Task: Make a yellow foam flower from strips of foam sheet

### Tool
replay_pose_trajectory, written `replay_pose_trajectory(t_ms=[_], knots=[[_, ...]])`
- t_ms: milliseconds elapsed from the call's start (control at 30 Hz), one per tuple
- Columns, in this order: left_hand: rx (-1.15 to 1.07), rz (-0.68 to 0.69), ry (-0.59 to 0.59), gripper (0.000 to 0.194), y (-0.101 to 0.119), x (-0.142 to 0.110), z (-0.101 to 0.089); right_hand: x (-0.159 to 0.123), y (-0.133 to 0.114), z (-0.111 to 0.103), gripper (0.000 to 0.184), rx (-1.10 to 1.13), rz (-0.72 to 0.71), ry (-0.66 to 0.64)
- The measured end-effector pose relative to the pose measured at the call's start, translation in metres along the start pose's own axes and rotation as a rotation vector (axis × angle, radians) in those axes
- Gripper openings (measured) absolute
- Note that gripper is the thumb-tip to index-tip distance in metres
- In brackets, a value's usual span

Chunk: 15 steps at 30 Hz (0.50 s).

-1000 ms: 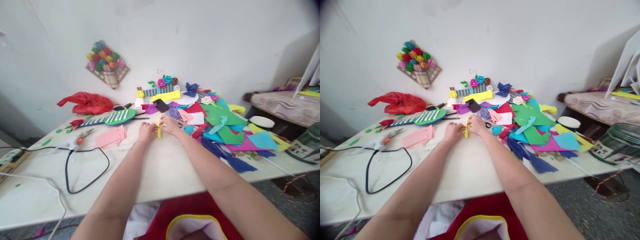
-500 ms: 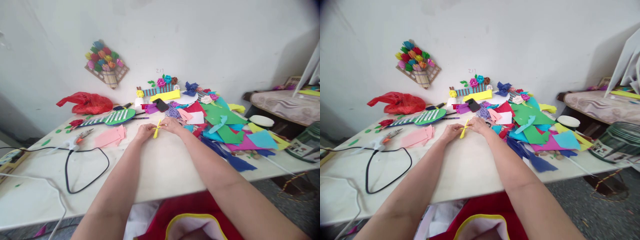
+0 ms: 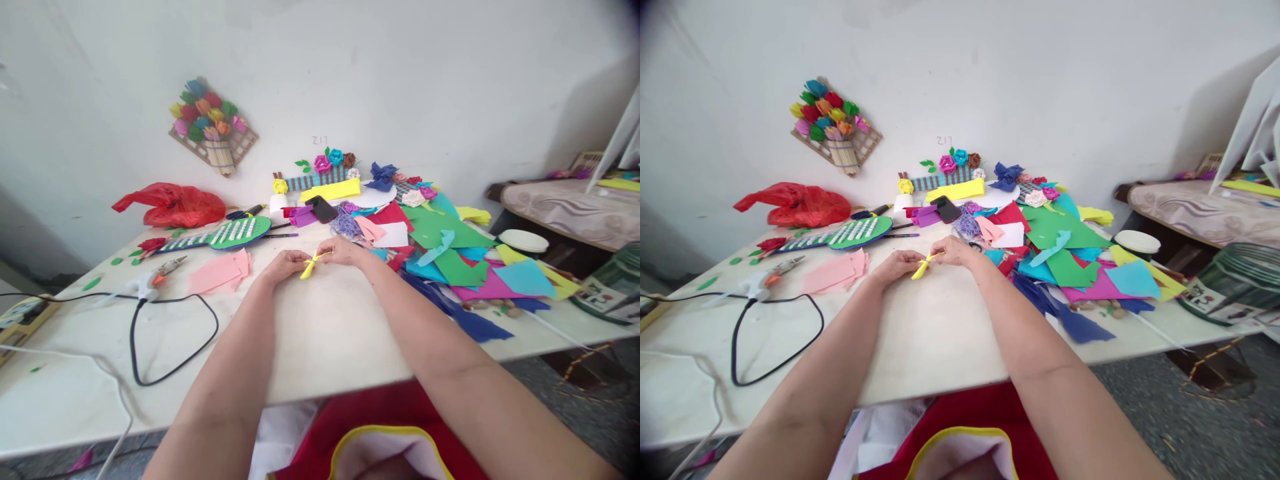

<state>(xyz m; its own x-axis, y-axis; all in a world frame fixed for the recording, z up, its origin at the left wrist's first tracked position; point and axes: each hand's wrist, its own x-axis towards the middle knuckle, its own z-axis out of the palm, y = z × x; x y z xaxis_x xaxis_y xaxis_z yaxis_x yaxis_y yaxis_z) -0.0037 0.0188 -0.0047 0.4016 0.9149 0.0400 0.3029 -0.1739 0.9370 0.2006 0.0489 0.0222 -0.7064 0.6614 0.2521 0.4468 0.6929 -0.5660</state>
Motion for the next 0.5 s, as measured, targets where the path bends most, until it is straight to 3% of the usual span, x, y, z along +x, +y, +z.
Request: replay_pose_trajectory(t_ms=[233,500], knots=[[-0.046,-0.045,-0.025,0.043,0.004,-0.002,0.0,-0.002,-0.013,-0.001,0.018,-0.056,0.037,0.014],[-0.082,-0.001,0.046,0.035,0.004,-0.002,0.002,0.006,-0.021,0.014,0.02,-0.513,0.086,0.158]])
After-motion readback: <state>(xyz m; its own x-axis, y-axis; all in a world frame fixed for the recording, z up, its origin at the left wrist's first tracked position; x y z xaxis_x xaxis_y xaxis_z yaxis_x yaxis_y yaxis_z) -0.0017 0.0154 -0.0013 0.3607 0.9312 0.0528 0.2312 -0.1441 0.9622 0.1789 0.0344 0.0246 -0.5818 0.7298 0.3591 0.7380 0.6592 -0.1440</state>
